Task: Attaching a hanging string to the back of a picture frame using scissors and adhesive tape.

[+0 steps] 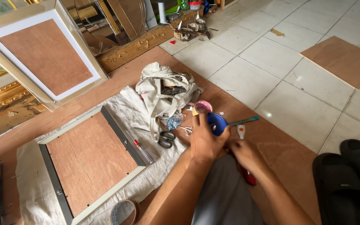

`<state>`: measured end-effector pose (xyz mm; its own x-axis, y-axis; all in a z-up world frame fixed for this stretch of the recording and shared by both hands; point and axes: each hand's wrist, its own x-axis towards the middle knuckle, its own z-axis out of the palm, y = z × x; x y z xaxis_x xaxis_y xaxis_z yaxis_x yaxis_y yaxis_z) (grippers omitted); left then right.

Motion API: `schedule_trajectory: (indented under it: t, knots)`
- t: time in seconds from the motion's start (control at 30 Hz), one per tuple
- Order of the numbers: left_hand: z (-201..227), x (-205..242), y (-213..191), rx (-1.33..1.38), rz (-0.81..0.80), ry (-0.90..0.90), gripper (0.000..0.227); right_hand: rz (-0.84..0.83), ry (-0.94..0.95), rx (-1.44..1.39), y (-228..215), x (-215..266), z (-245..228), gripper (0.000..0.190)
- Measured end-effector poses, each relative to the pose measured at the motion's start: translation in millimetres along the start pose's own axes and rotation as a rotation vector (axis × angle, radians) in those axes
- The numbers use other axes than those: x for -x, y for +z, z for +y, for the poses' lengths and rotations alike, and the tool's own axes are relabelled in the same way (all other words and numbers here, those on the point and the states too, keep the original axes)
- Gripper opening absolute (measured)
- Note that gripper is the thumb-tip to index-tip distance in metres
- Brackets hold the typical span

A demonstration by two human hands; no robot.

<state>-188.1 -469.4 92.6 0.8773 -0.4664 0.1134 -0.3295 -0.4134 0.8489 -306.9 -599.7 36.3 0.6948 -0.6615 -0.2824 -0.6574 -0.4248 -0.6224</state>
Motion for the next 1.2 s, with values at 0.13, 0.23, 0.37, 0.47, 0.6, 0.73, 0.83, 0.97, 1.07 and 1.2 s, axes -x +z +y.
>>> schedule_trajectory:
  t: [0.13,0.23,0.37,0.47,0.6,0.73,0.83,0.97,1.07,1.2]
  knots:
    - [-11.2,-5.2,14.6,-0.117,-0.050,-0.026,0.087,0.008,-0.085,0.197,-45.1,60.4,-57.7,0.036]
    - [-22.4,-23.1,23.0,-0.230,-0.233,-0.101,0.084,0.028,-0.187,0.202,-58.9,66.3,-77.0,0.025]
    - [-49.1,-22.3,31.1,-0.250,-0.231,-0.090,0.052,0.022,-0.302,0.326,-57.7,49.3,-89.5,0.026]
    - [-33.9,-10.3,5.1,0.066,0.044,-0.132,0.046,0.023,-0.420,0.322,-58.0,33.5,-113.6,0.024]
    - [-28.2,7.6,-7.0,0.394,0.322,-0.119,0.037,0.116,-0.494,0.304,-57.5,4.1,-144.3,0.024]
    - [-12.4,15.1,-13.3,0.347,0.275,-0.082,0.041,0.129,-0.424,0.413,-86.9,-3.5,-157.5,0.028]
    - [-2.9,16.0,-19.6,0.308,0.239,0.077,0.040,0.143,-0.325,0.421,-114.3,13.2,-167.1,0.031]
    - [31.6,0.7,-28.3,0.236,-0.133,0.202,0.018,0.028,-0.309,0.037,-127.5,27.3,-172.9,0.030]
    - [76.5,-13.2,-54.3,0.222,-0.289,0.156,0.037,0.085,-0.349,-0.263,-124.1,6.2,-148.9,0.037]
    - [112.7,-20.4,-91.3,0.249,-0.322,0.156,0.022,-0.198,-0.320,-0.741,-118.7,11.8,-134.5,0.082]
